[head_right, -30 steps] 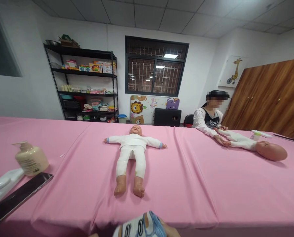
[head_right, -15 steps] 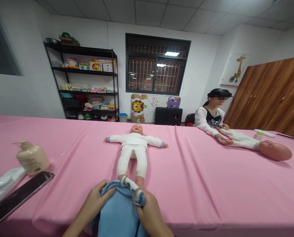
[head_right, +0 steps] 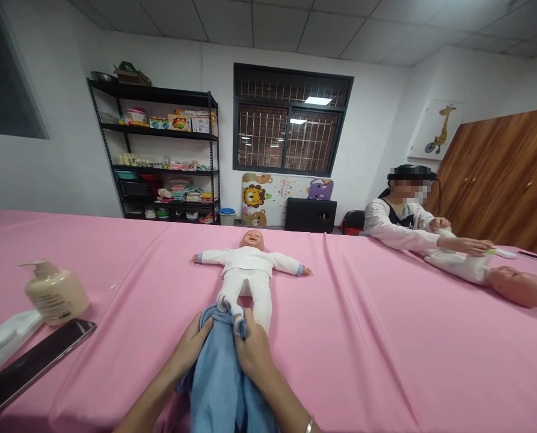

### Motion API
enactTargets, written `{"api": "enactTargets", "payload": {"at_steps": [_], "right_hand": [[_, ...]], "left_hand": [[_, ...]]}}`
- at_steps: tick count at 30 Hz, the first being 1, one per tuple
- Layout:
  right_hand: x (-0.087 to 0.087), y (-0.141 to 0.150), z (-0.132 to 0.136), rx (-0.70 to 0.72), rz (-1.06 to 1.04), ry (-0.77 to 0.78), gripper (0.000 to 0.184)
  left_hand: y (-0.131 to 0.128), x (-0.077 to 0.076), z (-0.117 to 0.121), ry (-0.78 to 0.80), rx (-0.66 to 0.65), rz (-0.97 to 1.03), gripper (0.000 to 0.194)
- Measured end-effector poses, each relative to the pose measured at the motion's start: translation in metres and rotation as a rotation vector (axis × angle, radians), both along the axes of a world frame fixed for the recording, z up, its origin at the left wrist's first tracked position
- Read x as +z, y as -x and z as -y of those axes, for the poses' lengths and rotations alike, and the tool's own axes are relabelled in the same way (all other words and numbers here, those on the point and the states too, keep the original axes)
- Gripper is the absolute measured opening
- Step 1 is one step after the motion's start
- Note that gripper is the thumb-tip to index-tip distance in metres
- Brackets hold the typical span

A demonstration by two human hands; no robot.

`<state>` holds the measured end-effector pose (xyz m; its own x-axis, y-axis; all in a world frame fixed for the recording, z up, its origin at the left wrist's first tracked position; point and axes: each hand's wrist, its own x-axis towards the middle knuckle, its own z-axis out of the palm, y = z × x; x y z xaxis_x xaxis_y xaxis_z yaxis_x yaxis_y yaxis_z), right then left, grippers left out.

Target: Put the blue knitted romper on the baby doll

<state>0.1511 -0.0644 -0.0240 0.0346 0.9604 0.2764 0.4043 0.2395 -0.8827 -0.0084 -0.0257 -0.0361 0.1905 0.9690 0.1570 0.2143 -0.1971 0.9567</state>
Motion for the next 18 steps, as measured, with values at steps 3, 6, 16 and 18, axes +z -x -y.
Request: {"api": "enactTargets", "payload": {"at_steps": [3, 6, 16, 18], "right_hand": [[0.009, 0.000, -0.010, 0.006, -0.429, 0.109, 0.043], [0.014, -0.002, -0.018, 0.051, -0.702, 0.269, 0.058], [0.043, -0.014, -0.032, 0.196, -0.713, 0.334, 0.062], [0.047, -0.020, -0.040, 0.297, -0.636, 0.320, 0.062]], "left_hand": [[-0.004, 0.018, -0.003, -0.086, 0.007, 0.028, 0.031], [-0.009, 0.039, -0.013, -0.185, 0.011, -0.015, 0.026], [-0.031, 0.029, -0.113, -0.102, -0.023, 0.123, 0.029], [-0.034, 0.025, -0.128, -0.050, -0.046, 0.125, 0.029]]}}
